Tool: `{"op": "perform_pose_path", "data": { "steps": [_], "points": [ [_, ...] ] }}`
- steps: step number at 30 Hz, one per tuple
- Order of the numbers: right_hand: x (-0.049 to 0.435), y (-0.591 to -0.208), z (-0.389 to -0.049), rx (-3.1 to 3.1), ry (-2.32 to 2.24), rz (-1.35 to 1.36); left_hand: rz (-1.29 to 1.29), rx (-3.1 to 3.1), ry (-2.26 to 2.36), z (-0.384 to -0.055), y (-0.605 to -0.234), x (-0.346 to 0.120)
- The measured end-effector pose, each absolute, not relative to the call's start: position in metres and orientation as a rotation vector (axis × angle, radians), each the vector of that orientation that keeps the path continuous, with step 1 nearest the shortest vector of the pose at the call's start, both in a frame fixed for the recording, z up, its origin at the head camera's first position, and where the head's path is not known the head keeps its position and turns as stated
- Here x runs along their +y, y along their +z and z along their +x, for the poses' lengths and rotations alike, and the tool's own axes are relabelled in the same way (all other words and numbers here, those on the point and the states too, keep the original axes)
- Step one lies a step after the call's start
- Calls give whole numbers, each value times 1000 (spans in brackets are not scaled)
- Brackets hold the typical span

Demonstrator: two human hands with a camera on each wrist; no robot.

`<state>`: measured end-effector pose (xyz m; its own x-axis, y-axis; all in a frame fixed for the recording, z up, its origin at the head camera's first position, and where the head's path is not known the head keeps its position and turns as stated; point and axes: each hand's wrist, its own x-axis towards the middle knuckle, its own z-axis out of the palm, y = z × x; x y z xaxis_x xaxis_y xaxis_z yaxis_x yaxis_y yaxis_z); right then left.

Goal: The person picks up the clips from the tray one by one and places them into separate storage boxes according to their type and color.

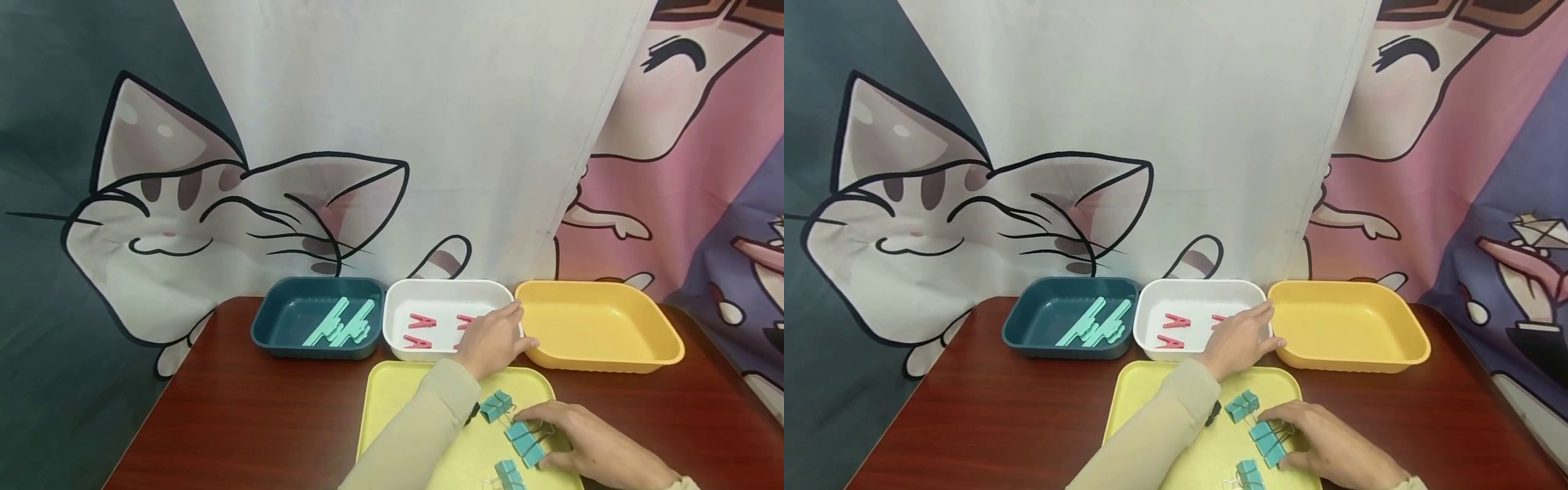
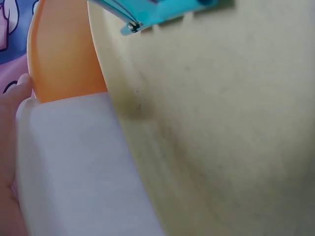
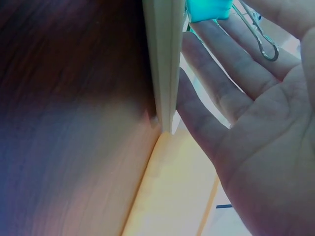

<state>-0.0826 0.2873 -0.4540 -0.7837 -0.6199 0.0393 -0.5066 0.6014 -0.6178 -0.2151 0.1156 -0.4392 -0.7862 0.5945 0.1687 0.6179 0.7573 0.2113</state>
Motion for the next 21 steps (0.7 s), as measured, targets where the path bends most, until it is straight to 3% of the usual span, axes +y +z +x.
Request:
{"op": "perform_pose_path", "data": {
  "steps": [21],
  "points": [
    [291,-439,-84,2730,-788,-742,-1005,-2831,-365,-217,-440,115]
  ]
}}
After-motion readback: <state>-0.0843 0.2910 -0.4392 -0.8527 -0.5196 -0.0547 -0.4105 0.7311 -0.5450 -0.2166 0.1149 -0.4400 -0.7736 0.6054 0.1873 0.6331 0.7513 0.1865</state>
